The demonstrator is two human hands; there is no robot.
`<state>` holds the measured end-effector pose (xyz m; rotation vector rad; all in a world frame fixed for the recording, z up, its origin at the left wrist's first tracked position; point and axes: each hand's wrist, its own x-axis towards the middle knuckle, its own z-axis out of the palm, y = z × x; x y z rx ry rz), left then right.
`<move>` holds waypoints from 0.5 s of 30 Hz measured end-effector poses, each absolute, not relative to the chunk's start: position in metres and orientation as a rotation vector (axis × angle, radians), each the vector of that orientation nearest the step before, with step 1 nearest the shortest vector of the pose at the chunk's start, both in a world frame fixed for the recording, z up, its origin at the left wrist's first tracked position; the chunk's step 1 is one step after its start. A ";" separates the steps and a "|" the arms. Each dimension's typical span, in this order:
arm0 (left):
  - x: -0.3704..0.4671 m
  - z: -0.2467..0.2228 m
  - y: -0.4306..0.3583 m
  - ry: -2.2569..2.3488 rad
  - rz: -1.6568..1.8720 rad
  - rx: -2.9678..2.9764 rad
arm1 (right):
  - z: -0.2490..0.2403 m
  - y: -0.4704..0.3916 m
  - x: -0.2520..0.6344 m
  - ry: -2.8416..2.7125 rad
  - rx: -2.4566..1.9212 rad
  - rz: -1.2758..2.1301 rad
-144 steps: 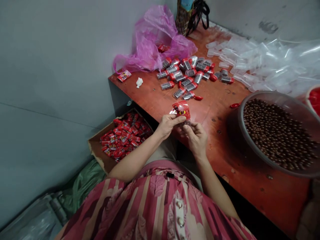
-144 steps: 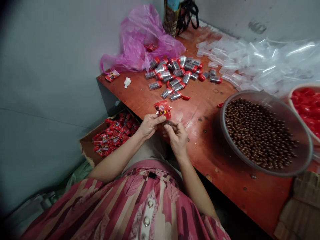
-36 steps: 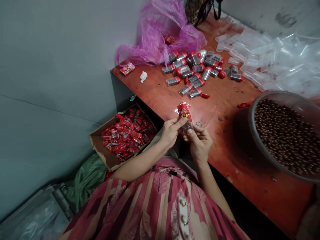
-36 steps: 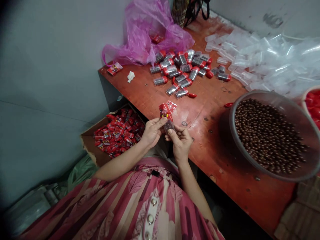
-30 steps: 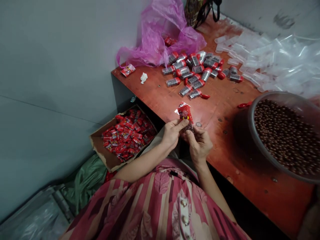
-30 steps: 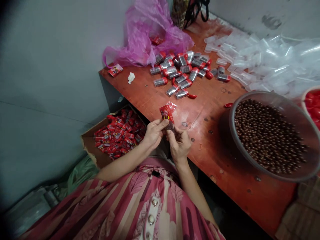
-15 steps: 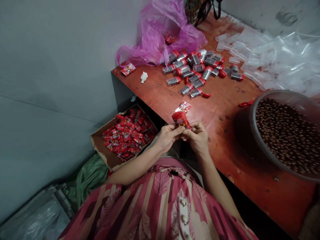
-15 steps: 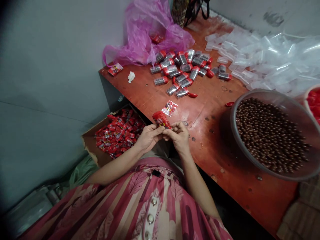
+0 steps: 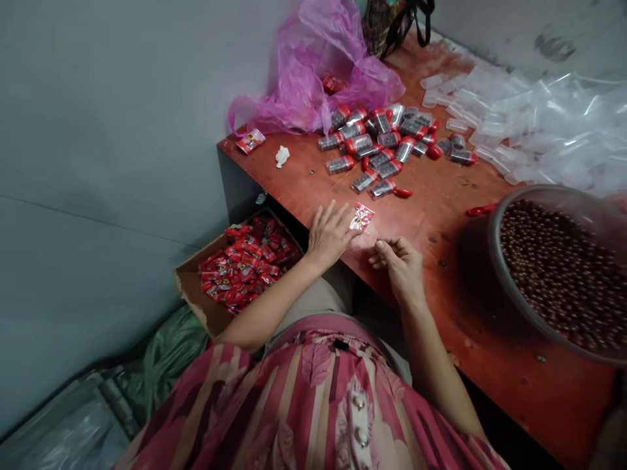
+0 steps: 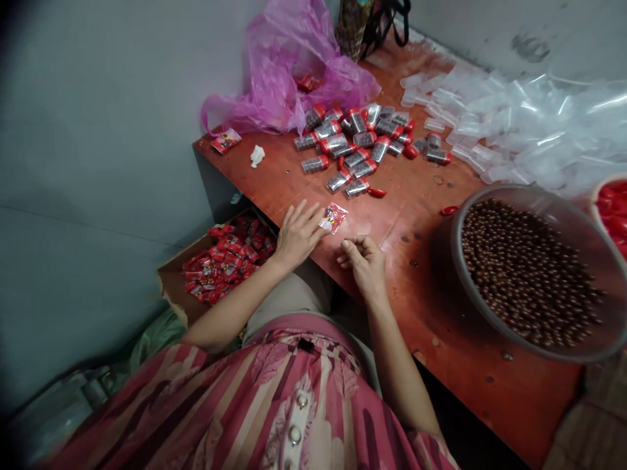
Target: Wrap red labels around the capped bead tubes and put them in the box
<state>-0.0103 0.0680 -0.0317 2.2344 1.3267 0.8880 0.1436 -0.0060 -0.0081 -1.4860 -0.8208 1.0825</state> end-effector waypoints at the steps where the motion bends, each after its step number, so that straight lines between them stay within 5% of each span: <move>1: -0.003 -0.033 0.077 1.361 0.798 2.326 | -0.008 -0.007 0.143 -0.823 -1.497 1.089; 6: 0.013 -0.043 0.094 1.467 0.655 2.440 | -0.008 -0.008 0.151 -0.838 -1.545 1.092; 15: 0.010 -0.033 0.075 1.216 1.076 2.086 | -0.005 0.038 0.148 -0.778 -1.367 1.097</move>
